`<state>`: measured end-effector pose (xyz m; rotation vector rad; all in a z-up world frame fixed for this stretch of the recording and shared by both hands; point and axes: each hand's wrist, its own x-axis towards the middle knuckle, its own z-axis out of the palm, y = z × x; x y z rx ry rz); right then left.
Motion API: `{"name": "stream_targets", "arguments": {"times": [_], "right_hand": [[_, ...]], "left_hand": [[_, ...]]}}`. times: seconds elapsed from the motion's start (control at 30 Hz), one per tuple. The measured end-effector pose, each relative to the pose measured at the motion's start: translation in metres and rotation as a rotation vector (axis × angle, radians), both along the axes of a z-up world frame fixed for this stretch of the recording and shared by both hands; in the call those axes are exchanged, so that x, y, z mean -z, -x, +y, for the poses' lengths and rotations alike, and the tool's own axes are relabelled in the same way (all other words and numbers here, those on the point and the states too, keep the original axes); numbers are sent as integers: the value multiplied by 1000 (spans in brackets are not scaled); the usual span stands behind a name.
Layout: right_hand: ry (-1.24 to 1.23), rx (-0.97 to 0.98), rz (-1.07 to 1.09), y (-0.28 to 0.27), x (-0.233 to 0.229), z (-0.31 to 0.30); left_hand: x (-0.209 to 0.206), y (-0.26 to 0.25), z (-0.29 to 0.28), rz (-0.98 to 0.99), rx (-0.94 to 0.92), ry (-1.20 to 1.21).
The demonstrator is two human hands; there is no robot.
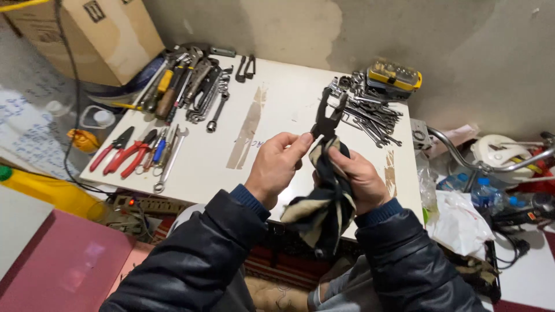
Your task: The person sits on the floor and wipes a pair of red-handled pliers with a cloth. They then place the pliers on a white table and pick up a small metal tool, wiping it with the same cloth.
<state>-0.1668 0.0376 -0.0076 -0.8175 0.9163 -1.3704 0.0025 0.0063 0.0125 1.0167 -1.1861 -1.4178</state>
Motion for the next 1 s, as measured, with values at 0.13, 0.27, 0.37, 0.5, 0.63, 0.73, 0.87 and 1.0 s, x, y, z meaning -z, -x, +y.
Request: {"name": "stream_targets", "arguments": {"times": [0.13, 0.27, 0.37, 0.5, 0.63, 0.73, 0.87, 1.0], "right_hand": [[9, -39, -178, 3, 17, 1], [12, 76, 301, -22, -13, 10], [-73, 128, 1056, -34, -29, 14], [-9, 210, 706, -25, -15, 7], [-30, 148, 248, 7, -1, -4], [40, -442, -228, 9, -18, -3], [55, -103, -220, -12, -21, -5], [7, 144, 502, -5, -3, -32]], "left_hand": [[-10, -1, 1, 174, -14, -15], [-1, -3, 0, 81, -70, -43], [21, 7, -17, -145, -90, -21], [23, 15, -24, -113, -52, 21], [13, 11, -30, 187, 92, 31], [9, 13, -32, 367, 162, -54], [12, 16, -41, 381, 210, -98], [36, 26, -55, 96, 66, -98]]}}
